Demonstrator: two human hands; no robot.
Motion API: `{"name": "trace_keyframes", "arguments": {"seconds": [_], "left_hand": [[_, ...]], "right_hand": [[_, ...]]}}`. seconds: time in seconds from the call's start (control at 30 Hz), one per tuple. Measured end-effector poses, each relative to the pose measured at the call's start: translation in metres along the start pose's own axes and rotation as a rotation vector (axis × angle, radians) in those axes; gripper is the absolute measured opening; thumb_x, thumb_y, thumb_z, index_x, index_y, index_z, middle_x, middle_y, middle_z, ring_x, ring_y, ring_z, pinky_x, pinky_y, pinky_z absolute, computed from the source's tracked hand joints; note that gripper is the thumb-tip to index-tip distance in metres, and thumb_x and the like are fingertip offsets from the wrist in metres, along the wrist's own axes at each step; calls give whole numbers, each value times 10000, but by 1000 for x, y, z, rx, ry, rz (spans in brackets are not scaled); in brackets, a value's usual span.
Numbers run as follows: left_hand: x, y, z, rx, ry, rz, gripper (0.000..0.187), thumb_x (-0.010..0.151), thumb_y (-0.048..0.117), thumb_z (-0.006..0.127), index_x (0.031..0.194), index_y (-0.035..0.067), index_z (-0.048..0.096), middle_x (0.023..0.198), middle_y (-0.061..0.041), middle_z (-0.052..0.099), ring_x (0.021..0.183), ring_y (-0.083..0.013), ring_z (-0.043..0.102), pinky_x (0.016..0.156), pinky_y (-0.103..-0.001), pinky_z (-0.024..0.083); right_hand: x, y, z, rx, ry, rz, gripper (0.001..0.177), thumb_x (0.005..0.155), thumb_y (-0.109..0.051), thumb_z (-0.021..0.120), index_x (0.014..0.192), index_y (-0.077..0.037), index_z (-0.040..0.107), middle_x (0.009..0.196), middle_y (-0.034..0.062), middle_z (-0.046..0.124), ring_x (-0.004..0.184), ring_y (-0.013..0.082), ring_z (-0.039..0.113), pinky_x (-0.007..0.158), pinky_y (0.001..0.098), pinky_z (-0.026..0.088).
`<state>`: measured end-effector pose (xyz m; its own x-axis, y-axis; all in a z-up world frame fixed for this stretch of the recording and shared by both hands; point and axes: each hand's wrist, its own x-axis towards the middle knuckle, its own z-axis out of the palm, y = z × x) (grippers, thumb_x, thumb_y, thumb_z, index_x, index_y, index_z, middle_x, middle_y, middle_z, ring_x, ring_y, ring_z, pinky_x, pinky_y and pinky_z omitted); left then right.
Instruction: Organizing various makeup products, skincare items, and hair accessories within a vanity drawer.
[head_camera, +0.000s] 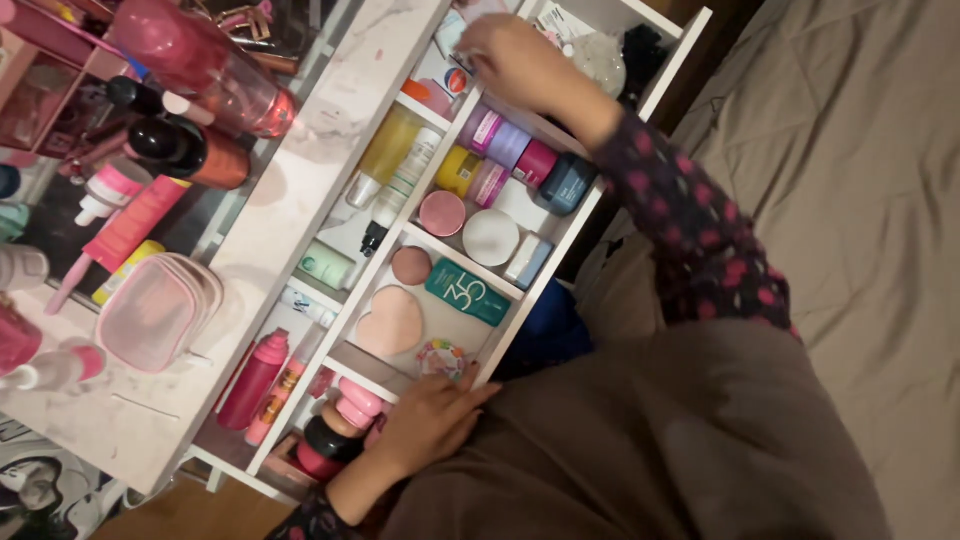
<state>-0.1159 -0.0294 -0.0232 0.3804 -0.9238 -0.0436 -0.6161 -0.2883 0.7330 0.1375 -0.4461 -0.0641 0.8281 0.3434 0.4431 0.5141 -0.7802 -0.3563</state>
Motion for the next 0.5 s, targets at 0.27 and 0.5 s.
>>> {"name": "trace_keyframes", "arguments": {"seconds": [0.27, 0.5], "left_hand": [[-1, 3, 6, 158, 188, 168, 486, 760, 80, 734, 1236, 177, 711, 1165, -95, 747, 740, -247, 597, 693, -390, 524], [0, 1, 5, 154, 155, 201, 523, 736, 93, 727, 1253, 162, 696, 1218, -127, 725, 770, -257, 596, 738, -398, 522]], "right_hand": [[62, -10, 36, 33, -101, 356, 479, 713, -319, 872, 1075, -38, 731, 956, 194, 719, 869, 404, 688, 741, 504, 532], [70, 4, 92, -185, -156, 443, 490, 791, -589, 812, 1057, -179, 786, 892, 146, 743, 771, 359, 701, 666, 493, 532]]}}
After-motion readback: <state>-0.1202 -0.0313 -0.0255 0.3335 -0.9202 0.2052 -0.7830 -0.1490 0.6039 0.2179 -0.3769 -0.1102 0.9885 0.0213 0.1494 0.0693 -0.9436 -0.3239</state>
